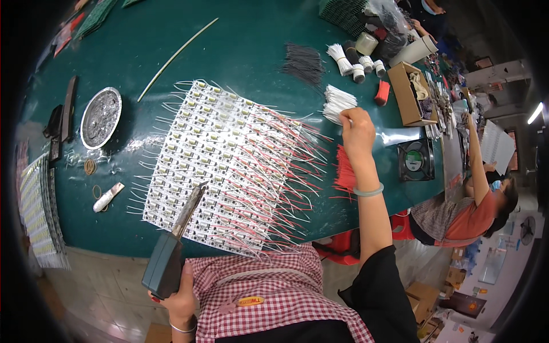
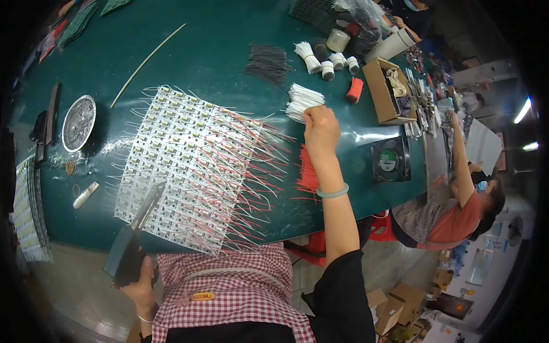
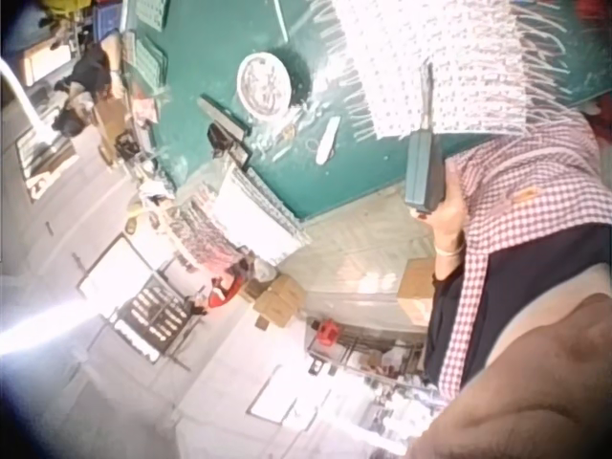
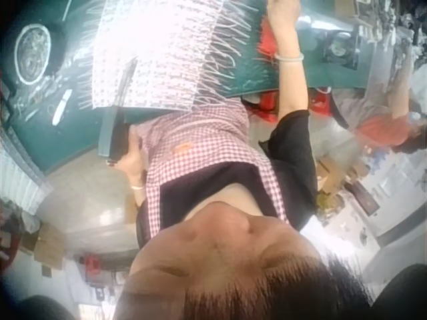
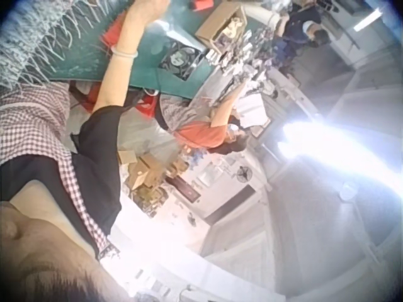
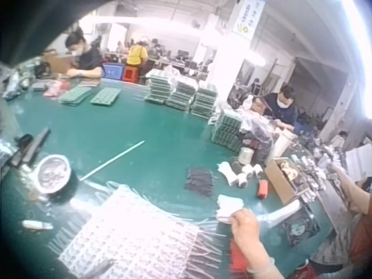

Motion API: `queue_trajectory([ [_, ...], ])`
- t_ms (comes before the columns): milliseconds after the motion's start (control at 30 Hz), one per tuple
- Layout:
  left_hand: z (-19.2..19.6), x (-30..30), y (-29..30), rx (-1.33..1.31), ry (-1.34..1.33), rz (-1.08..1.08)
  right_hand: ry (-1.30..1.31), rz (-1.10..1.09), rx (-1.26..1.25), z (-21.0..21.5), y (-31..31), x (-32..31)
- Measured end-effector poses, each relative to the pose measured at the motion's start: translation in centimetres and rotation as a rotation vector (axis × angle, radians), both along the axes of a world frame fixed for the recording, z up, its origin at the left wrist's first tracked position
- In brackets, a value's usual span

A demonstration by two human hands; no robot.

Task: The person uses a soldering iron to attach red and white wires to a large LED panel. They repeatedly pick up wires from piles on the table, position them on the panel, and apply heat to secure them. The person occasionally uses a wooden stick to adjust the wires on the panel.

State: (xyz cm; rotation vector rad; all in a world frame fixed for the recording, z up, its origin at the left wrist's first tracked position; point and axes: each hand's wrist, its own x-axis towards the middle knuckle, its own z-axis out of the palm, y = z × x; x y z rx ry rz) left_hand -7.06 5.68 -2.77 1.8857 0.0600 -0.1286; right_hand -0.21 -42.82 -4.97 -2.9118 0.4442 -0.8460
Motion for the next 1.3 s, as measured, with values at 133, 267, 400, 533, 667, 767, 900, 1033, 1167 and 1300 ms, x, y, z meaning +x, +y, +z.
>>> queue_trajectory([
  [133, 0.1, -0.1, 0.1, 0.016, 0.036, 0.009, -0.011, -0.012, -0.030, 1.1, 0.0, 0.2],
  [267, -0.1, -0.1, 0.4, 0.006, -0.018, -0.017, 0.047, 0.067, -0.130, 3.9, 1.0, 0.4],
  [400, 0.1, -0.3, 0.4, -0.025, 0.017, 0.014, 0.352, 0.134, -0.334, 8.2, 2.9, 0.7],
  [533, 0.2, -0.4, 0.2, -0.037, 0.025, -0.020, 0.589, 0.172, -0.545, 8.6, 4.7, 2.1],
  [667, 0.8, -0.9, 0.0, -0.013, 0.014, -0.036, 0.726, 0.163, -0.589, 6.6, 5.2, 3.8],
  [767, 0.7, -1.3, 0.0, -0.024, -0.016, 0.009, 0.747, 0.130, -0.581, 5.8, 4.5, 3.9],
  [900, -0.7, -1.7, 0.6, -0.049, -0.024, 0.087, 0.596, 0.143, -0.535, 6.0, 1.5, 3.3],
  [1033, -1.3, -1.6, 0.4, -0.066, -0.067, 0.107, 0.457, 0.114, -0.346, 5.3, -0.7, 2.2],
  [1167, -1.2, -1.6, 0.7, -0.071, -0.039, 0.086, 0.414, 0.133, -0.386, 5.5, 0.1, 1.1],
  [1300, -1.1, -0.9, 0.6, -0.013, -0.171, 0.056, 0.506, 0.201, -0.712, 7.8, 3.2, 1.9],
])
